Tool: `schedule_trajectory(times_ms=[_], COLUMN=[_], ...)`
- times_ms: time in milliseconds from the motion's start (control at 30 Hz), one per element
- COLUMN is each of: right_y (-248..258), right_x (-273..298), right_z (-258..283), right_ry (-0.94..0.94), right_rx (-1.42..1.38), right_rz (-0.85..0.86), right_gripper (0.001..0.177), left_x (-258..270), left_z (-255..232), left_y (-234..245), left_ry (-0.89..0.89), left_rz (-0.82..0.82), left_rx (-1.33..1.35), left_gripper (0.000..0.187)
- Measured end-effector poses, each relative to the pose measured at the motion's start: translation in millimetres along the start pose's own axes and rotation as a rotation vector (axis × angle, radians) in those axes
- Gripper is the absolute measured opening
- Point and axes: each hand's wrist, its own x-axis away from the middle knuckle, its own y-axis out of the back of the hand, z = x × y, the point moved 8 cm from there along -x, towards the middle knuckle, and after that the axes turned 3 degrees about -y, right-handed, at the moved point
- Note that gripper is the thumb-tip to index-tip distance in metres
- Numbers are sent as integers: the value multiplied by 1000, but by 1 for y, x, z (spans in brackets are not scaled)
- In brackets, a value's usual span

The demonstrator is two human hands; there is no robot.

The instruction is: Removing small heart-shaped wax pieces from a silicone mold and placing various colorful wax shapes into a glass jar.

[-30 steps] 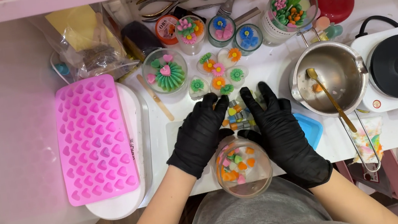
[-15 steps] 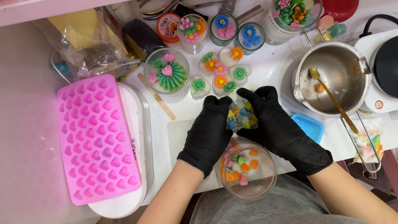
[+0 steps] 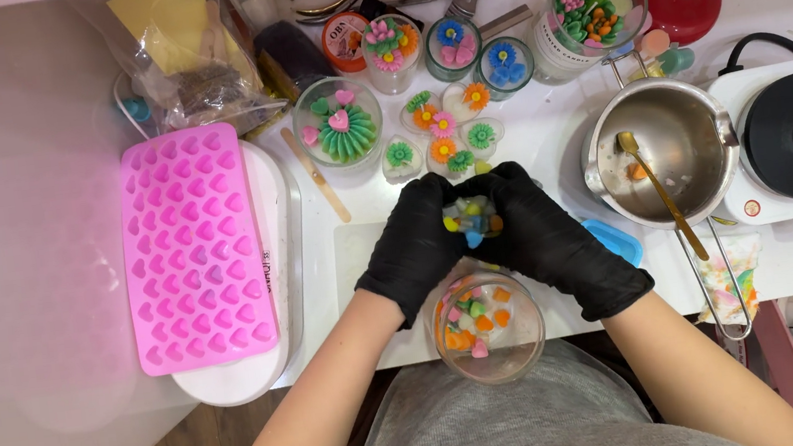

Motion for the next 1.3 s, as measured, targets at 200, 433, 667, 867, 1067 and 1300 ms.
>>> schedule_trajectory(times_ms=[200, 433, 667, 867, 1067, 1300], right_y=[-6, 43, 48, 34, 20, 19], right_x=[-4, 16, 69, 88, 102, 106], right_z=[-7, 53, 88, 104, 91, 97], right_ry=[-90, -75, -185, 46, -268, -225], right_rx=[-101, -225, -405, -259, -215, -241], right_rz=[42, -5, 104, 130, 308, 294], right_gripper=[66, 54, 55, 61, 95, 96], left_x=[2, 12, 71, 98, 97, 104], left_z=[-13, -93, -167, -152, -148, -144], left_y=[8, 58, 95, 75, 80, 71], left_ry=[94, -103, -166, -88, 317, 535], left_rz=[8, -87, -66, -6, -50, -144], left_rx=[105, 137, 159, 148, 487, 920], left_gripper=[48, 49, 50, 41, 17, 17])
